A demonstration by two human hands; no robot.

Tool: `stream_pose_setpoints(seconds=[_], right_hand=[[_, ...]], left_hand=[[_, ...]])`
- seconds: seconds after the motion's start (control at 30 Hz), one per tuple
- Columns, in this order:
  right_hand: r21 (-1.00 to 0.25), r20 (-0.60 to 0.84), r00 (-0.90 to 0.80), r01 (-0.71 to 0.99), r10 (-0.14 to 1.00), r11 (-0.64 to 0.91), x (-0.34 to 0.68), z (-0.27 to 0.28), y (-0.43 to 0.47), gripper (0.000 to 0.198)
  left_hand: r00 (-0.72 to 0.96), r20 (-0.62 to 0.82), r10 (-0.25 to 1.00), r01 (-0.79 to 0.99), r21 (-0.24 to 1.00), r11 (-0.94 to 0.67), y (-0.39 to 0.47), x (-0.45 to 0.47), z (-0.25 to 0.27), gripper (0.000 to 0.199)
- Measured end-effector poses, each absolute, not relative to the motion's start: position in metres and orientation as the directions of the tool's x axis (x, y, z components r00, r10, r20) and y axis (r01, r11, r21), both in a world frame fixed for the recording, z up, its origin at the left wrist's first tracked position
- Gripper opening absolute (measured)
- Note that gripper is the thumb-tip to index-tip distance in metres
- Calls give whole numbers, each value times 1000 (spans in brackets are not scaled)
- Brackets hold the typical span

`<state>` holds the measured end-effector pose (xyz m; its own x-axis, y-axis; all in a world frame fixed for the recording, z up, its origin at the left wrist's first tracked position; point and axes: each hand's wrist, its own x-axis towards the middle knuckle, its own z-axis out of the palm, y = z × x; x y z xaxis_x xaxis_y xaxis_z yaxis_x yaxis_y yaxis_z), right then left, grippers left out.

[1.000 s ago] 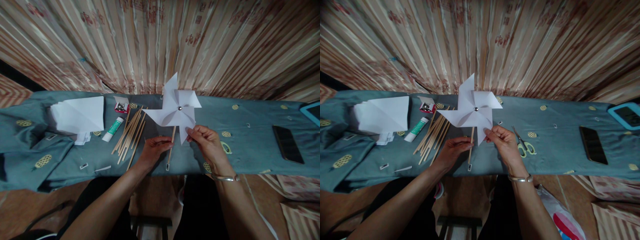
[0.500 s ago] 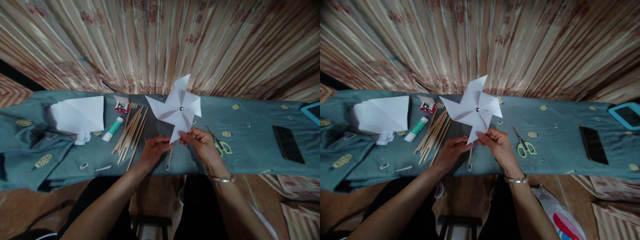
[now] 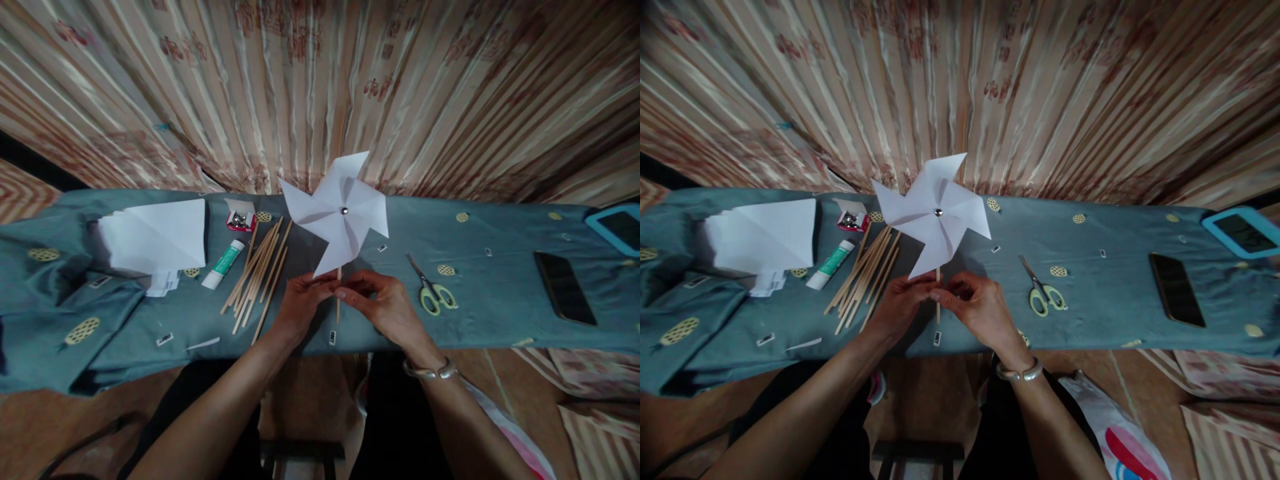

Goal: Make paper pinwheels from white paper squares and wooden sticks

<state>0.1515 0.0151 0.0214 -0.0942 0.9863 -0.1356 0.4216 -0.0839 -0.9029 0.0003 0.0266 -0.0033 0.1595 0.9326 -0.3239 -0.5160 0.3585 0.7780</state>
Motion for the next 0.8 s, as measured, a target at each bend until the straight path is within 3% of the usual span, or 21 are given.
stream_pose_setpoints(seconds=[0.1,0.27,0.43,0.6,0.7,0.77,0.8], right_hand=[[-847,-137,-137,530,981,-44,147,20,10,22],[-861,-138,-128,505,982,-56,138,11,7,15],[-889,-117,-85,453,990,-66,150,9,15,26],[-877,-100,67,465,993,-120,217,22,42,42],[-739,-98,198,642,975,-205,283,29,56,40],[-493,-83,333,805,939,-330,327,32,61,31],[-434,-72,367,826,928,-360,346,34,62,27]], left_hand=[[125,-330,936,-534,773,344,30,1,-1,24],[123,-351,928,-553,752,358,31,3,4,26],[114,-377,919,-555,743,374,30,1,6,38],[119,-417,901,-560,721,408,27,-6,8,43],[134,-412,901,-558,720,412,25,-11,9,43],[138,-402,905,-563,720,406,24,-14,9,42],[139,-400,906,-568,717,404,24,-15,9,42]])
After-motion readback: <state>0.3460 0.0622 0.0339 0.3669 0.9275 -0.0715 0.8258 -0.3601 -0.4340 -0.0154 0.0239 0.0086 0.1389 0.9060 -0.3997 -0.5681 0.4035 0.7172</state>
